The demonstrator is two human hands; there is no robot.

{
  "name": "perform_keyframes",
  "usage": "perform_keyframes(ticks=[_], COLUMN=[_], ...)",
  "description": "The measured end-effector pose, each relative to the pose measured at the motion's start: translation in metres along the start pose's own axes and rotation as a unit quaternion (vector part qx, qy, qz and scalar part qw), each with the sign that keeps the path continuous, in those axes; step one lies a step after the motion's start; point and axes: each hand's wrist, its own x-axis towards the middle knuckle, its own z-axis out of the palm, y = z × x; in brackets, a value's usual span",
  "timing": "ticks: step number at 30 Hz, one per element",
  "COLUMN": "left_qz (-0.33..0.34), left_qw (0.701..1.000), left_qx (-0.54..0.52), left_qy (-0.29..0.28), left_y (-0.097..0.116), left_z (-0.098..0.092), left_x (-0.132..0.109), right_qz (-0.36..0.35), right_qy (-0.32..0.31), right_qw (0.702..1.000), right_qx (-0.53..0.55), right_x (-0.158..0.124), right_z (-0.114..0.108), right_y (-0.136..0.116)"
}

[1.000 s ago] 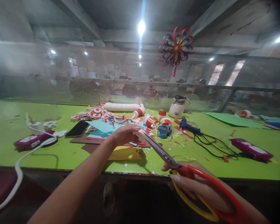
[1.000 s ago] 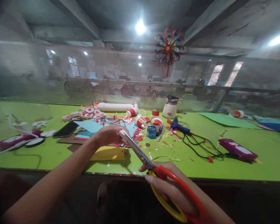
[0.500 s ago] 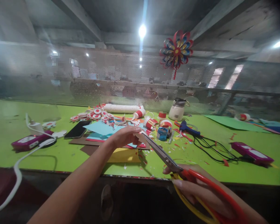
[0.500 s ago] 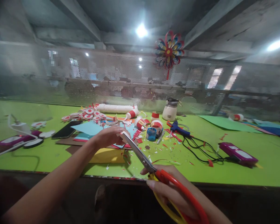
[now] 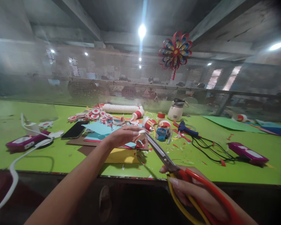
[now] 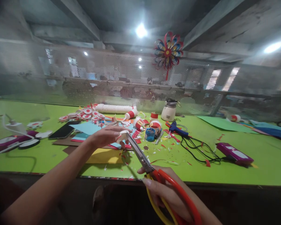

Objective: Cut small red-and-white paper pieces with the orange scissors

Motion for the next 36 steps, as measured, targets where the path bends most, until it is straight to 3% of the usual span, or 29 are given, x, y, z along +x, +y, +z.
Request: perform_keyframes(ticks=[3, 7, 13, 20, 28, 36], left_qz=[0.006, 0.036, 0.050, 0.081, 0.124, 0.153], left_qw=[1.000, 0.994, 0.983, 0.967, 0.961, 0.955], left_qx=[0.029, 0.082, 0.134, 0.182, 0.193, 0.208], left_qy=[0.003, 0.060, 0.114, 0.158, 0.152, 0.143], left_y=[-0.001, -0.003, -0.006, -0.006, -0.004, -0.003], left_z=[0.000, 0.000, 0.002, 0.007, 0.010, 0.014], left_x=[0.000, 0.002, 0.007, 0.010, 0.009, 0.010], right_qz=[0.006, -0.032, -0.123, -0.163, -0.132, -0.152], right_qy=[0.038, 0.115, 0.112, 0.164, 0.174, 0.185], right_qw=[0.999, 0.986, 0.943, 0.903, 0.857, 0.815], right_qx=[-0.020, -0.118, -0.289, -0.362, -0.467, -0.528], right_x=[-0.002, -0.003, 0.012, 0.017, 0.012, 0.008], right_z=[0.004, 0.010, 0.015, 0.021, 0.016, 0.014], right_y=[0.000, 0.001, 0.008, 0.014, 0.015, 0.019])
